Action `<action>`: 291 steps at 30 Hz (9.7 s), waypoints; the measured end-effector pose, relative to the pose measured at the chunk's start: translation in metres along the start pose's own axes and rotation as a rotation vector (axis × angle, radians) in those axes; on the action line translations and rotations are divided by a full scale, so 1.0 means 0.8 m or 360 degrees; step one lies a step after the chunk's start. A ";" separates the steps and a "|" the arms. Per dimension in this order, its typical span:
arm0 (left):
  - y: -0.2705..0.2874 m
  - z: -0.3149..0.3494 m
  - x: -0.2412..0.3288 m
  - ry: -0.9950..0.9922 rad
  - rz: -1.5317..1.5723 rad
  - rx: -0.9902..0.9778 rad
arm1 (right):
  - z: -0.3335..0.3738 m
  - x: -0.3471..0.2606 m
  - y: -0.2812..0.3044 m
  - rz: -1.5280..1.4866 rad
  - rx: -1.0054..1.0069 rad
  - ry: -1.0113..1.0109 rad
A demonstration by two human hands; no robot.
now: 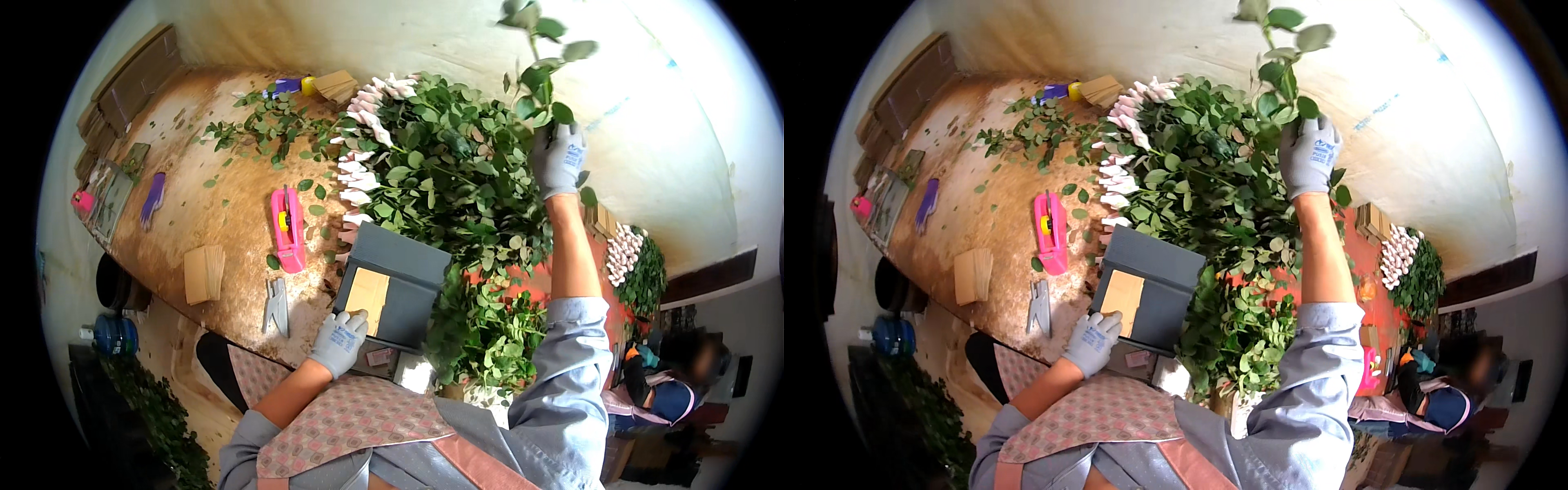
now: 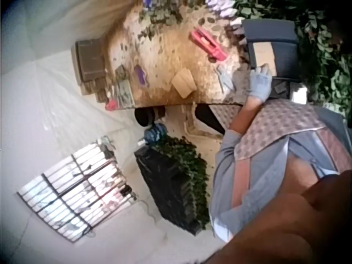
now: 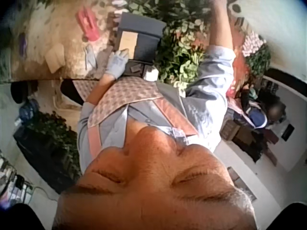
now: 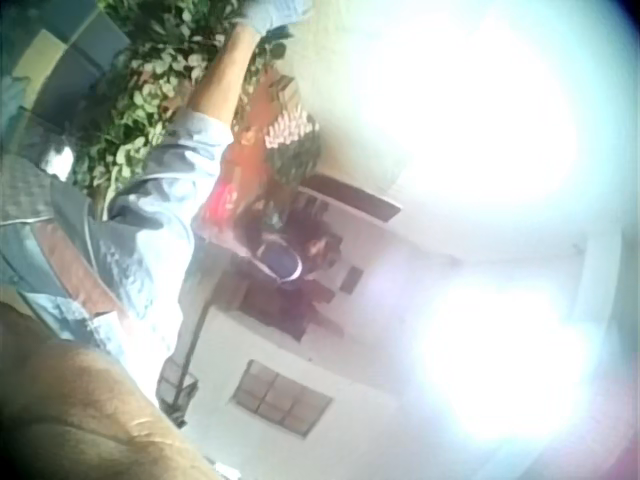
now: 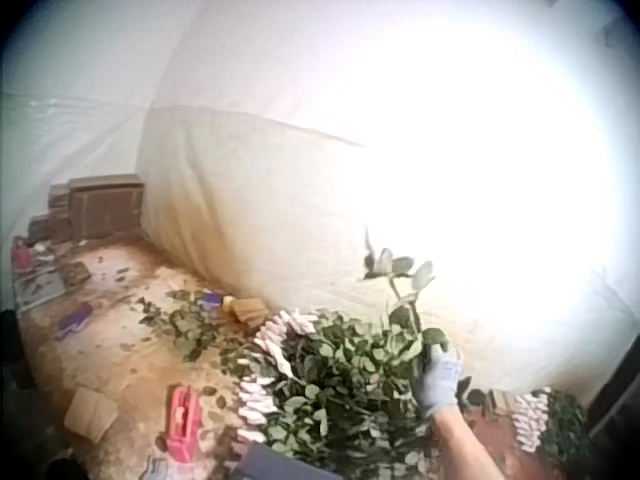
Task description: The person arranges green leaves and white flowers into a black rectangular frame. They use a pink tape dispenser to secure the floral elements to the frame and occasionally pick up small cardboard pieces from the table.
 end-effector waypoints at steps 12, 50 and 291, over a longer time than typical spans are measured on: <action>-0.007 -0.004 0.005 0.0000 -0.0013 -0.0048 | 0.160 0.083 0.004 -0.0001 -0.0807 0.0168; -0.015 -0.011 -0.003 0.0112 -0.0112 -0.0194 | 0.354 -0.361 -0.064 -0.0724 -0.1712 0.0135; 0.031 -0.007 -0.004 -0.0286 0.0193 0.0050 | 0.266 -0.122 -0.262 0.0262 -0.1828 0.0359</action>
Point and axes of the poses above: each hand's wrist, its own z-axis away from the middle knuckle, its own y-axis out of the back of the hand, x = y × z, the point moved 9 cm from there along -z, towards the middle knuckle, and after that the axes turned 8 degrees about y, right-handed, at the moved point
